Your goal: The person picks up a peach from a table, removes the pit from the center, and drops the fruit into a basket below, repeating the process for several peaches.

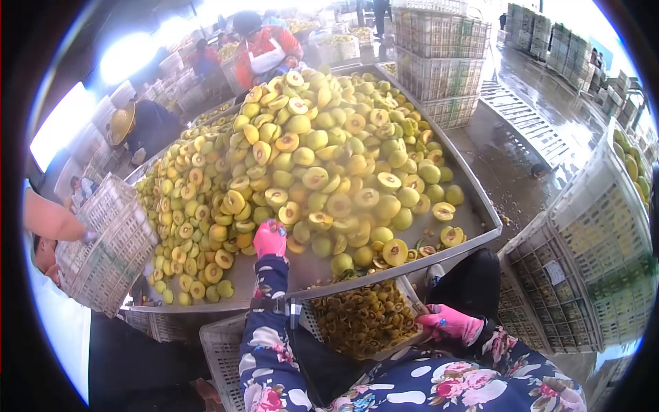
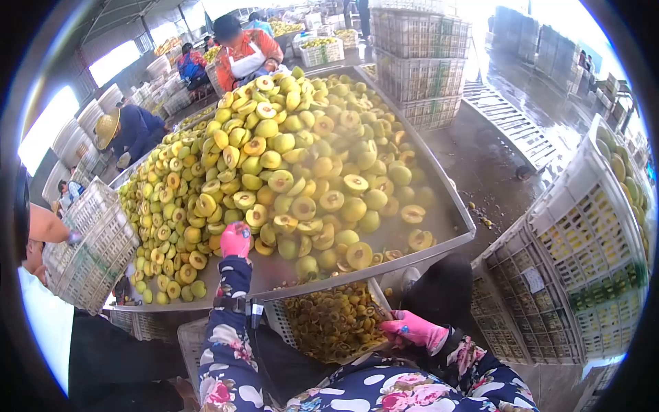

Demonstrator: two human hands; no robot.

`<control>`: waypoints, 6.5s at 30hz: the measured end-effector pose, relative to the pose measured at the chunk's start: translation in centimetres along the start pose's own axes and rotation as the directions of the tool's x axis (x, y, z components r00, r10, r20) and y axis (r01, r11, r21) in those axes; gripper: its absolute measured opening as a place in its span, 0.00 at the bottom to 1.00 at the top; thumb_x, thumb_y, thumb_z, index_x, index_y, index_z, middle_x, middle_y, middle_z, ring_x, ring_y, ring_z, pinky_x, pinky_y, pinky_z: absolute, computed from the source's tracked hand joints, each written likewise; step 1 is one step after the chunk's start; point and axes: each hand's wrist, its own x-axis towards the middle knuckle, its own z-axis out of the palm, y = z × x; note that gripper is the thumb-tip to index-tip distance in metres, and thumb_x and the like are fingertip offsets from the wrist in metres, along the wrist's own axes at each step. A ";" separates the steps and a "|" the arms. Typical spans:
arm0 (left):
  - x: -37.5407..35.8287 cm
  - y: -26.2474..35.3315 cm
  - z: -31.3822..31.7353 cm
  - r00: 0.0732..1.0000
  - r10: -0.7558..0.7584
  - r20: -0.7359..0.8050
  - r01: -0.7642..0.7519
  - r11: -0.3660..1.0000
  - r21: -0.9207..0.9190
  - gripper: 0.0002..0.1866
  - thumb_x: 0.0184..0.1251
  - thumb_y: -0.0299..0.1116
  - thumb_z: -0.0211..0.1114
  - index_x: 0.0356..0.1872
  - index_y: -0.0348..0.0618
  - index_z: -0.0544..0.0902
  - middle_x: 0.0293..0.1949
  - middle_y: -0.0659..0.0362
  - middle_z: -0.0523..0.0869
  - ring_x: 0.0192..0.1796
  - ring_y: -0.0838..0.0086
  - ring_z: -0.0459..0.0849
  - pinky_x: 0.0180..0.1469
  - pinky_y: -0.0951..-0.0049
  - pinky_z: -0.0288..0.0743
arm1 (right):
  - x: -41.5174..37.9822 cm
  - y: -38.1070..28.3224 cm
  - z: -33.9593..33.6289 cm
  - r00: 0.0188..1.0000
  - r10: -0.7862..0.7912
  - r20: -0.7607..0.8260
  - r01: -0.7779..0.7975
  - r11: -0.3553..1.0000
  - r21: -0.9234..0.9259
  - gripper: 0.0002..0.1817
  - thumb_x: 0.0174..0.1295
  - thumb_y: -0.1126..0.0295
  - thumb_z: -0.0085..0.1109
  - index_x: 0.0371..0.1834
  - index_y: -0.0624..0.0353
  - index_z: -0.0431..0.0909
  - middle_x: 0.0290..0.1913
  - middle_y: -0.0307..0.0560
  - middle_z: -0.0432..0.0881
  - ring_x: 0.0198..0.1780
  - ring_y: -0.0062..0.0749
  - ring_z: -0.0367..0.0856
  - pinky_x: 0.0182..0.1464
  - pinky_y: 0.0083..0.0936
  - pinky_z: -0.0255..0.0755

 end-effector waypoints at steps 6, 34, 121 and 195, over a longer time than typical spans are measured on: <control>0.6 5.9 1.1 0.996 0.054 -0.065 -0.010 0.841 0.540 0.26 0.46 0.52 0.66 0.41 0.42 0.80 0.40 0.46 0.81 0.46 0.55 0.79 0.49 0.60 0.71 | 0.8 -0.7 0.0 0.999 0.036 -0.006 -0.036 0.999 -0.037 0.13 0.56 0.61 0.58 0.38 0.53 0.69 0.22 0.34 0.70 0.15 0.16 0.66 0.17 0.16 0.65; -23.2 15.2 -1.4 0.569 -0.144 0.810 0.791 -0.171 -0.587 0.21 0.68 0.42 0.50 0.54 0.36 0.70 0.50 0.52 0.77 0.47 0.64 0.78 0.48 0.64 0.75 | -1.4 -6.6 4.6 0.884 -0.461 0.077 0.468 0.877 -0.113 0.23 0.62 0.55 0.52 0.49 0.64 0.65 0.25 0.40 0.75 0.18 0.20 0.71 0.21 0.18 0.66; 11.1 0.3 -6.7 0.939 0.105 -0.326 -0.017 0.965 0.263 0.31 0.52 0.38 0.67 0.56 0.35 0.69 0.46 0.47 0.81 0.48 0.59 0.80 0.50 0.66 0.71 | 4.5 -0.8 2.0 0.970 -0.101 0.221 0.239 0.556 -0.796 0.24 0.59 0.53 0.52 0.42 0.68 0.69 0.31 0.61 0.79 0.35 0.48 0.80 0.37 0.38 0.71; -24.6 16.3 0.5 0.887 -0.194 0.419 0.444 0.104 -0.890 0.13 0.64 0.29 0.57 0.46 0.31 0.76 0.40 0.49 0.82 0.43 0.66 0.82 0.47 0.71 0.77 | 0.6 -3.8 6.4 0.548 -0.790 0.275 0.527 0.071 -0.847 0.15 0.57 0.67 0.54 0.35 0.69 0.63 0.24 0.63 0.72 0.27 0.57 0.75 0.26 0.41 0.66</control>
